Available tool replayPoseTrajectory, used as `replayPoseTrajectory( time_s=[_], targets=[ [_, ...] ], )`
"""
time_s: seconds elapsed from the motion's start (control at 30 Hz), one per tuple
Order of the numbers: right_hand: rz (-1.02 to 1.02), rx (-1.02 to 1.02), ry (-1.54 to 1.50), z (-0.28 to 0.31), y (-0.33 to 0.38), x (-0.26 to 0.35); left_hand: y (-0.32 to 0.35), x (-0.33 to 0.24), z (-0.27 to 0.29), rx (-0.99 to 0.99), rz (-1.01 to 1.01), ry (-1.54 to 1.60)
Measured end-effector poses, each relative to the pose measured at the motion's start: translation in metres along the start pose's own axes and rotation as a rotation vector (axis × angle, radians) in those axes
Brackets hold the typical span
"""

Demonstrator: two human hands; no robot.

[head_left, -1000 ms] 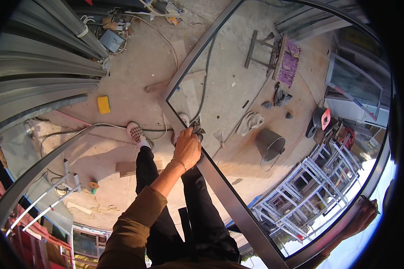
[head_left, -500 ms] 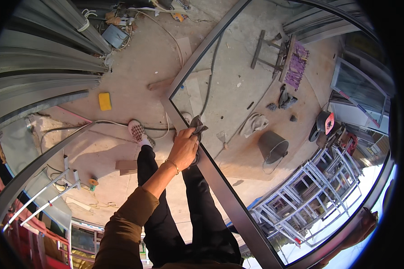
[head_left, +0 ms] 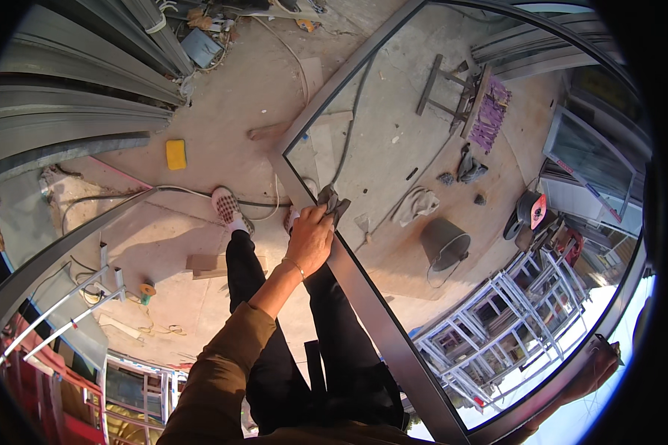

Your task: The person cleans a window frame by wiping the glass and frame with a cloth and scraping residue with a utility knife. They flip the frame to clean both sides and continue wiping and scraping along the edges.

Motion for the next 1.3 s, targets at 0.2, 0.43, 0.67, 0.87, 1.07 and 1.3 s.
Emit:
replayPoseTrajectory(
  time_s=[0.2, 0.43, 0.67, 0.87, 1.07, 1.3],
  targets=[
    [-0.014, 0.209, -0.289, -0.039, 0.013, 0.008, 0.084, -0.161, 0.113, -0.025, -0.233, 0.395],
    [-0.099, 0.190, -0.393, -0.038, 0.009, -0.001, 0.149, -0.009, 0.069, -0.063, 0.615, 0.870],
    [-0.016, 0.169, -0.397, -0.032, -0.013, -0.001, 0.158, 0.070, -0.032, 0.097, 0.690, 0.797],
    [0.085, 0.254, -0.414, -0.054, -0.011, 0.028, 0.106, 0.065, -0.068, 0.086, 0.708, 1.097],
    [0.109, 0.373, -0.335, -0.072, -0.006, 0.050, 0.072, 0.046, -0.119, 0.222, 0.756, 1.803],
    [0.095, 0.418, 0.003, -0.064, -0.032, 0.026, 0.042, 0.054, -0.149, 0.142, 0.606, 2.056]
  ],
)
Point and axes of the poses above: each hand's wrist, its own y-axis away from the middle knuckle, its own z-axis out of the back of the hand, x = y × z, the point moved 9 cm from there along -y, towards the middle knuckle, and after that the axes turned 13 degrees about -y, right-handed, at the moved point
